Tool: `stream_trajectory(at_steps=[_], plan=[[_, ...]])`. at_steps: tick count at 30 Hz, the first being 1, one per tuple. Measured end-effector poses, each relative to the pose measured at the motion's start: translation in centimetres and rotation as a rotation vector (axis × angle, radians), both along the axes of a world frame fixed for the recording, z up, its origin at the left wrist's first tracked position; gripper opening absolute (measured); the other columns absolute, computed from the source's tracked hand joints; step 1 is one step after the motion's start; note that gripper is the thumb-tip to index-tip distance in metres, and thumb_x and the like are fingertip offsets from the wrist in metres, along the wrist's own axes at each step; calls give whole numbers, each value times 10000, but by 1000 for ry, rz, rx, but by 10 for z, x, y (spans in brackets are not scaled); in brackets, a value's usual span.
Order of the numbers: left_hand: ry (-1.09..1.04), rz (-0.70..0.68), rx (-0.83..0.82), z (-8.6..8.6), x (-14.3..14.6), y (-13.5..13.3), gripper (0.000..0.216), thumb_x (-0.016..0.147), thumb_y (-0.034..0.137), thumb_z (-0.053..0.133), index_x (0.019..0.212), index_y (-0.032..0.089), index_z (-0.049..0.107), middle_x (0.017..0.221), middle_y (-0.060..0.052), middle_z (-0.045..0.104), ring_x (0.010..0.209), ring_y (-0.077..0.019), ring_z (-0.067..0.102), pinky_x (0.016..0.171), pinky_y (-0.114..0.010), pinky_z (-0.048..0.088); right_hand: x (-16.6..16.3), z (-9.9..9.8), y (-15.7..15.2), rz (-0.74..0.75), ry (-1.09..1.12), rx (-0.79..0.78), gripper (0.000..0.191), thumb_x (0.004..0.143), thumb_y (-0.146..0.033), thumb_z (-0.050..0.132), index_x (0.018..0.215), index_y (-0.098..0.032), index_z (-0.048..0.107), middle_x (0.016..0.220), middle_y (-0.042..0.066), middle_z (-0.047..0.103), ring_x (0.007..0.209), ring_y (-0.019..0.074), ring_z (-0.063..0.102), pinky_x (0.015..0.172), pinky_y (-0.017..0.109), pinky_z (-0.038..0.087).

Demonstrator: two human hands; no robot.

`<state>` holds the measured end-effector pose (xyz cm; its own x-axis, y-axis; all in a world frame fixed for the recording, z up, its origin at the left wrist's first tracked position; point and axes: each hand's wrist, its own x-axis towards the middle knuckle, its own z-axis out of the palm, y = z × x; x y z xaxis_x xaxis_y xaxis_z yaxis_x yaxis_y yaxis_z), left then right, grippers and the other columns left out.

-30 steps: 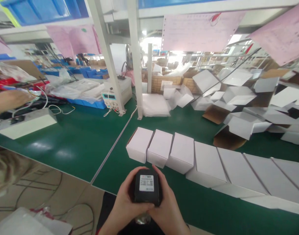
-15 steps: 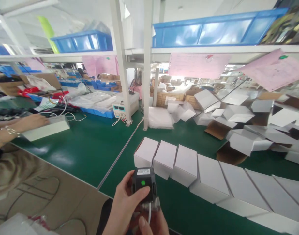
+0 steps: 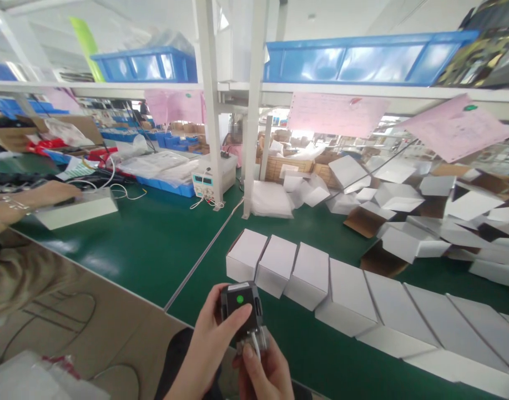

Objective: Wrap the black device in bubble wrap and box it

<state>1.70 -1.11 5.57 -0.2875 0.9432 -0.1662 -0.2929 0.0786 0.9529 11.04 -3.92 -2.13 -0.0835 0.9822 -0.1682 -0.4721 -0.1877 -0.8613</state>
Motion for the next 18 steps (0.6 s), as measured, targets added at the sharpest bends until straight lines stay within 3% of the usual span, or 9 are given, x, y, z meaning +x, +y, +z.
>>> stream_trajectory(at_steps=[8,18], plan=[[-10,-100,72,-2,-8,-1,584,762,581,792,1176,199,638,1053,-66,728,860,-210,701,731,-264,580,10,21,0,27,45,-91,594,705,-653,885,895,-151,632,623,15,659,391,68,497,359,128,367],[-111,-29,37,-2,-4,0,563,746,547,822,1146,190,650,1014,-57,747,894,-227,718,730,-256,584,13,35,-3,67,131,-57,598,695,-659,889,917,-141,690,671,49,700,414,70,514,392,147,371]])
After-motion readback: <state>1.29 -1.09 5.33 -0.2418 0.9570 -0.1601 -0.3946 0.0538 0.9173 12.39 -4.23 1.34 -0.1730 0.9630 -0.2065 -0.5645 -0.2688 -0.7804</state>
